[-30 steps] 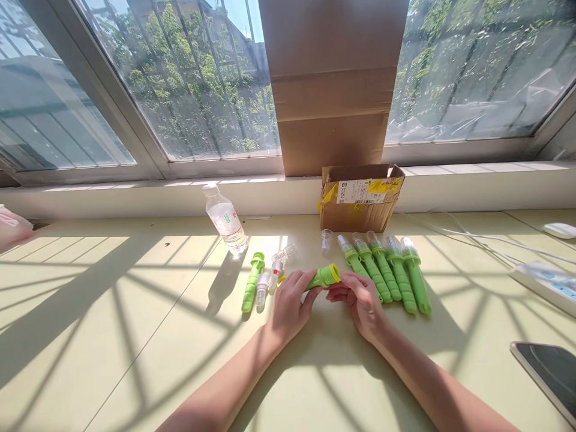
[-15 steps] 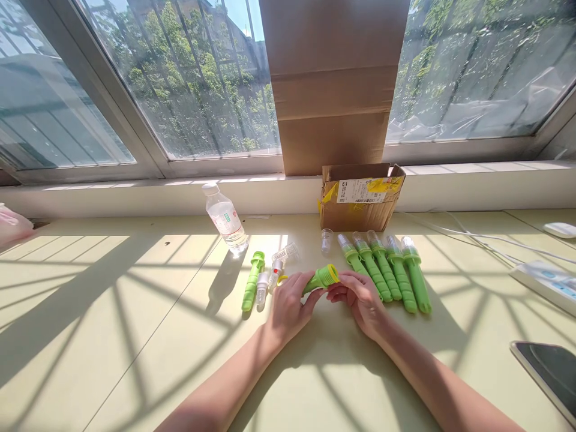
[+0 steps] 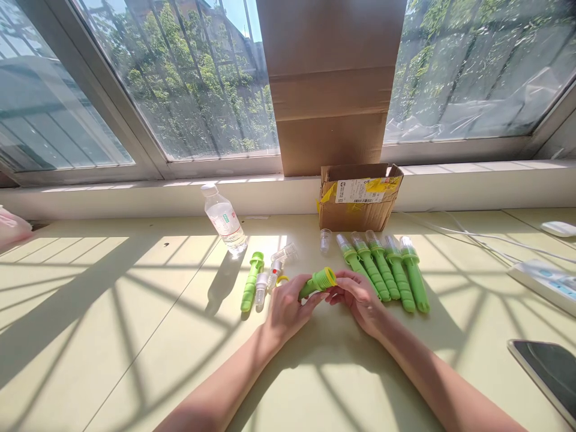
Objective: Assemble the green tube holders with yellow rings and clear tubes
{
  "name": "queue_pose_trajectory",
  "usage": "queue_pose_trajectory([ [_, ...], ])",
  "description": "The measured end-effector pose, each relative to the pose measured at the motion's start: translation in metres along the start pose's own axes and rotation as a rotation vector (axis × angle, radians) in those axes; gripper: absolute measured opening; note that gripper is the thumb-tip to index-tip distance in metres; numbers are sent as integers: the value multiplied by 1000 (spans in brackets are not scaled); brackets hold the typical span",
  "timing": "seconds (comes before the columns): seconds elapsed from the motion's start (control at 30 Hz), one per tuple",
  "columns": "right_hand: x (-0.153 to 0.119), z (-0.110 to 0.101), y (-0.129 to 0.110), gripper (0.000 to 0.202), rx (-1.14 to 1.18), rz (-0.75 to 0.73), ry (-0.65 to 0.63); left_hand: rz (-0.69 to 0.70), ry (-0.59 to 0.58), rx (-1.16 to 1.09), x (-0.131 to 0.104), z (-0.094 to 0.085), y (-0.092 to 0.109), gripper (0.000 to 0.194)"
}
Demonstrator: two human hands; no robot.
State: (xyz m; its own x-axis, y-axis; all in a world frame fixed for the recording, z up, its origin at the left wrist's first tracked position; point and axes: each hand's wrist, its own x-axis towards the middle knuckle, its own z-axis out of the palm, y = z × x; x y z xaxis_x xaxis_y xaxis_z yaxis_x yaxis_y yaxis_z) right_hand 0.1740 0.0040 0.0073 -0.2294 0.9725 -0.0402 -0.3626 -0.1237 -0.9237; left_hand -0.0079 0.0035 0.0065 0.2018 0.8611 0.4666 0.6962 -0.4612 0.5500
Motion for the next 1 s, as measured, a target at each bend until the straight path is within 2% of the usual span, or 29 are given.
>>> queue_pose_trajectory([
  [0.37,-2,0,-3,21,-33,-20,-27,16,-86,-65,2,-7,4,29],
  [0.5,-4,3,-3,19,-111,-53,-4,93,-135,-173,-4,-5,12,40],
  [0.63,-3,1,0,23,-118,-38,24,81,-147,-233,-12,0,21,42],
  [0.7,-1,-1,2,23,-96,-31,69,60,-140,-200,-12,0,23,39],
  [0.83,4,-2,3,22,-59,-79,167,-51,-52,-58,-6,0,23,32],
  [1.0,6,1,8,29,-19,-94,210,-106,-6,215,0,6,16,30],
])
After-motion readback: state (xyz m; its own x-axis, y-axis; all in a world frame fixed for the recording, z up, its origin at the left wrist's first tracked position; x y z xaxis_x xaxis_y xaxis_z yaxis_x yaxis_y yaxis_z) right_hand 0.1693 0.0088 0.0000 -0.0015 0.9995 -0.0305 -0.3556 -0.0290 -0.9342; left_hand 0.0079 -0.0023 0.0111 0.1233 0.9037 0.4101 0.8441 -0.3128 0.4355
